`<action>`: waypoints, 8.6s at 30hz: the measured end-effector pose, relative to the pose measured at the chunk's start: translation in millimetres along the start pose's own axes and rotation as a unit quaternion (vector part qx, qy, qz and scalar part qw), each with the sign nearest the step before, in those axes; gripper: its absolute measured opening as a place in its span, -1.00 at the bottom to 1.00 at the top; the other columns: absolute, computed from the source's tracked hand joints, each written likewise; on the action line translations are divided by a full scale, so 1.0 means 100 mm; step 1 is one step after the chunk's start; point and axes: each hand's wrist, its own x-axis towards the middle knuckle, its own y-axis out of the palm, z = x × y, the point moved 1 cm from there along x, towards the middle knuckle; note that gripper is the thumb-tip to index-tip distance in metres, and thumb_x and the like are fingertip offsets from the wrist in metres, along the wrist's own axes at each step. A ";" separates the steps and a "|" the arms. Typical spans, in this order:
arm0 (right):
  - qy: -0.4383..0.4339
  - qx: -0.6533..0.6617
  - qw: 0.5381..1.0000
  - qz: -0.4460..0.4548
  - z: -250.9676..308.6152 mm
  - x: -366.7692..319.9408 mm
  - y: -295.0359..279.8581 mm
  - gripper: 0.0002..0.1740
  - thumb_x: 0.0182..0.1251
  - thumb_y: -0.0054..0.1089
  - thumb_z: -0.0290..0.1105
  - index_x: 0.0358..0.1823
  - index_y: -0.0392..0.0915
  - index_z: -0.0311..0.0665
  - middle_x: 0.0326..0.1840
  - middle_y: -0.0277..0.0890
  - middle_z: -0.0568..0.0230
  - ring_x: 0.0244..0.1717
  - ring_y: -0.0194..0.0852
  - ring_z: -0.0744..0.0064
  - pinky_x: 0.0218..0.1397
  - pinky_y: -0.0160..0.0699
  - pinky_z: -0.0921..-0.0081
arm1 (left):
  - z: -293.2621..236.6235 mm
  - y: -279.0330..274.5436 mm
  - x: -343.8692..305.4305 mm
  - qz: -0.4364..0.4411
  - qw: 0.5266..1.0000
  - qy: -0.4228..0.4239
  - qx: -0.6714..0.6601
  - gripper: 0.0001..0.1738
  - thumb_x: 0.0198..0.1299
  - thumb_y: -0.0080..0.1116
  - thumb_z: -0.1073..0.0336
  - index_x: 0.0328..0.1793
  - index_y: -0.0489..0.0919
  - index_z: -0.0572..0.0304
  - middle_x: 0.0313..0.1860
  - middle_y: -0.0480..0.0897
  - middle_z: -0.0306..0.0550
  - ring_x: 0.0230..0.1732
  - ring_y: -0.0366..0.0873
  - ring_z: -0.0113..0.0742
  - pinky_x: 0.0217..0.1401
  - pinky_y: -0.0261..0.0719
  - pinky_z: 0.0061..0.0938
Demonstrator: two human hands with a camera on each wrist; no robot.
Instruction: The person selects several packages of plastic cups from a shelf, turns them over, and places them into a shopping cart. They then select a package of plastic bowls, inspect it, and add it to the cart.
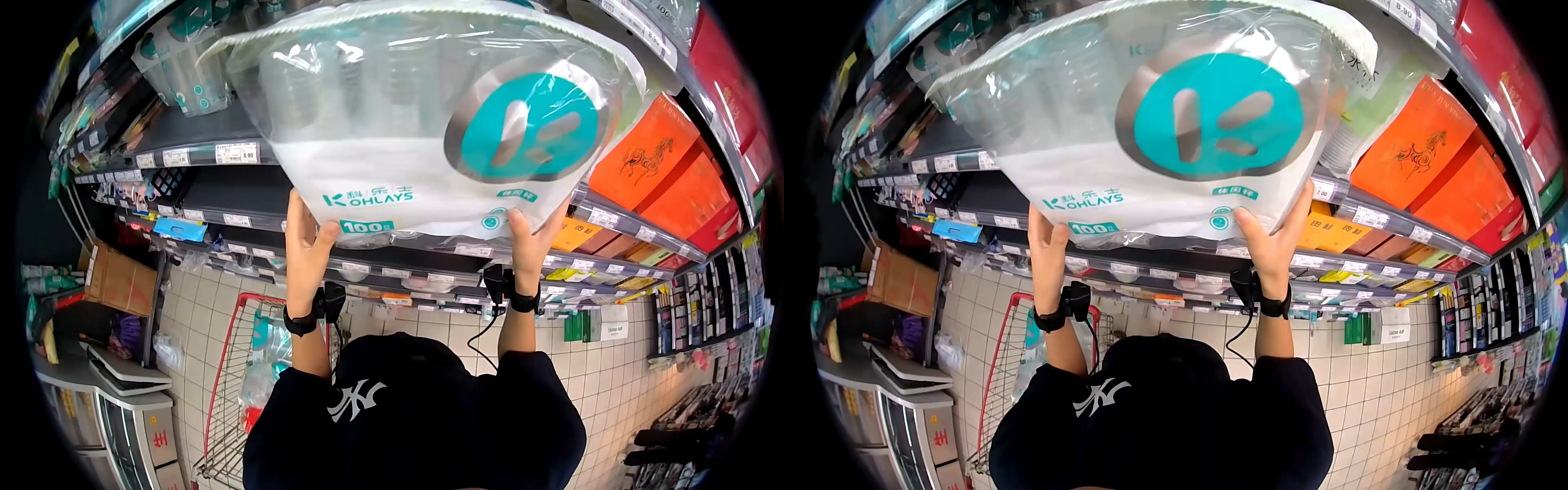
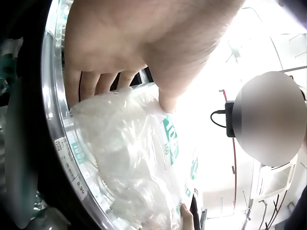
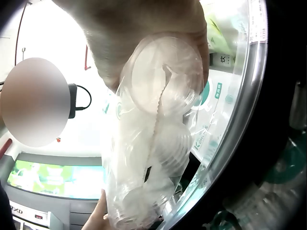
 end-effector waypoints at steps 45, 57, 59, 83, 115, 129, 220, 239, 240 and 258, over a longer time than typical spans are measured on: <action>0.134 0.037 0.990 -0.006 -0.10 -0.68 -0.78 -0.07 0.08 0.24 -0.07 0.38 0.06 -0.46 0.23 0.23 0.02 0.23 0.22 0.24 0.30 0.16 0.33 | -0.28 0.46 -1.11 0.032 0.994 -0.104 0.018 -0.10 -0.05 0.39 0.32 0.36 0.10 0.33 0.20 0.35 0.08 0.26 0.30 -0.23 0.32 0.24 -0.36; 0.150 0.064 0.987 -0.007 0.01 -0.85 -1.01 -0.09 0.10 0.21 -0.12 0.39 0.05 -0.47 0.28 0.19 -0.01 0.26 0.20 0.24 0.31 0.14 0.34 | -0.39 0.63 -1.43 0.030 0.994 -0.098 0.049 -0.09 -0.04 0.39 0.30 0.37 0.08 0.33 0.22 0.32 0.08 0.28 0.28 -0.22 0.33 0.21 -0.34; 0.153 0.067 0.986 0.000 0.06 -0.87 -1.04 -0.12 0.10 0.21 -0.15 0.37 0.06 -0.47 0.26 0.21 0.00 0.24 0.21 0.25 0.30 0.15 0.35 | -0.38 0.64 -1.49 0.029 0.993 -0.110 0.043 -0.08 -0.04 0.38 0.30 0.38 0.07 0.33 0.23 0.32 0.09 0.28 0.28 -0.22 0.33 0.21 -0.34; 0.121 0.105 0.980 0.114 -0.08 -1.12 -0.49 0.15 -0.01 0.31 0.14 0.42 -0.03 -0.49 0.33 0.14 0.00 0.31 0.14 0.23 0.34 0.10 0.35 | -0.64 0.13 -1.98 -0.067 0.985 -0.151 0.051 0.01 0.00 0.34 0.38 0.51 -0.06 0.32 0.36 0.24 0.05 0.38 0.17 -0.25 0.39 0.12 -0.37; 0.219 0.142 0.839 0.477 0.35 -1.98 1.65 -0.46 0.38 0.03 -0.25 0.25 0.19 -0.43 0.11 0.39 0.04 0.11 0.35 0.37 0.20 0.28 0.45 | -1.19 -1.39 -2.99 -0.277 0.893 -0.191 0.299 -0.20 0.11 0.29 0.21 0.41 0.18 0.35 0.13 0.51 0.11 0.17 0.43 -0.24 0.27 0.30 -0.39; 0.299 0.152 0.671 0.661 -0.04 -3.13 2.24 -0.32 0.27 0.21 -0.14 0.23 0.21 -0.50 0.09 0.45 -0.06 0.09 0.44 0.33 0.12 0.38 0.47 | -0.89 -2.22 -4.11 -0.325 0.844 -0.331 0.269 -0.35 0.17 0.25 0.21 0.29 0.30 0.40 0.04 0.57 0.06 0.07 0.50 -0.31 0.11 0.44 -0.45; 0.243 0.101 0.718 0.644 -1.11 -4.38 1.42 -0.64 0.39 0.02 -0.24 0.09 0.46 -0.31 0.03 0.55 0.05 0.07 0.53 0.21 0.13 0.45 0.41 | 0.66 -2.67 -4.93 -0.159 0.780 -0.403 0.451 -0.52 0.21 -0.06 0.38 0.30 0.40 0.22 0.11 0.54 0.27 0.18 0.48 0.09 0.23 0.40 -0.30; 0.267 -0.005 0.843 0.467 -0.77 -2.78 0.43 -0.63 0.40 0.02 -0.35 0.18 0.40 -0.33 0.02 0.56 0.11 0.06 0.51 0.36 0.14 0.43 0.50 | 1.32 -2.22 -4.15 -0.048 0.841 -0.325 0.430 -0.62 0.20 -0.13 0.42 0.13 0.50 0.25 -0.09 0.63 0.26 -0.02 0.58 0.16 0.04 0.52 -0.21; 0.265 -0.006 0.847 0.461 -0.65 -2.67 0.40 -0.63 0.40 0.02 -0.35 0.18 0.40 -0.33 0.02 0.56 0.11 0.06 0.51 0.36 0.14 0.43 0.50 | 1.33 -2.19 -4.09 -0.043 0.839 -0.326 0.433 -0.62 0.20 -0.12 0.41 0.14 0.50 0.24 -0.09 0.63 0.26 -0.02 0.58 0.15 0.04 0.52 -0.22; 0.226 -0.087 0.917 0.316 -0.14 -1.75 -0.32 -0.65 0.34 0.07 -0.36 0.09 0.47 -0.37 -0.06 0.59 0.00 -0.01 0.58 0.19 0.06 0.48 0.40 | 1.58 -1.61 -3.30 0.019 0.883 -0.275 0.379 -0.61 0.19 -0.10 0.47 0.15 0.48 0.25 -0.07 0.63 0.24 -0.01 0.59 0.12 0.03 0.52 -0.27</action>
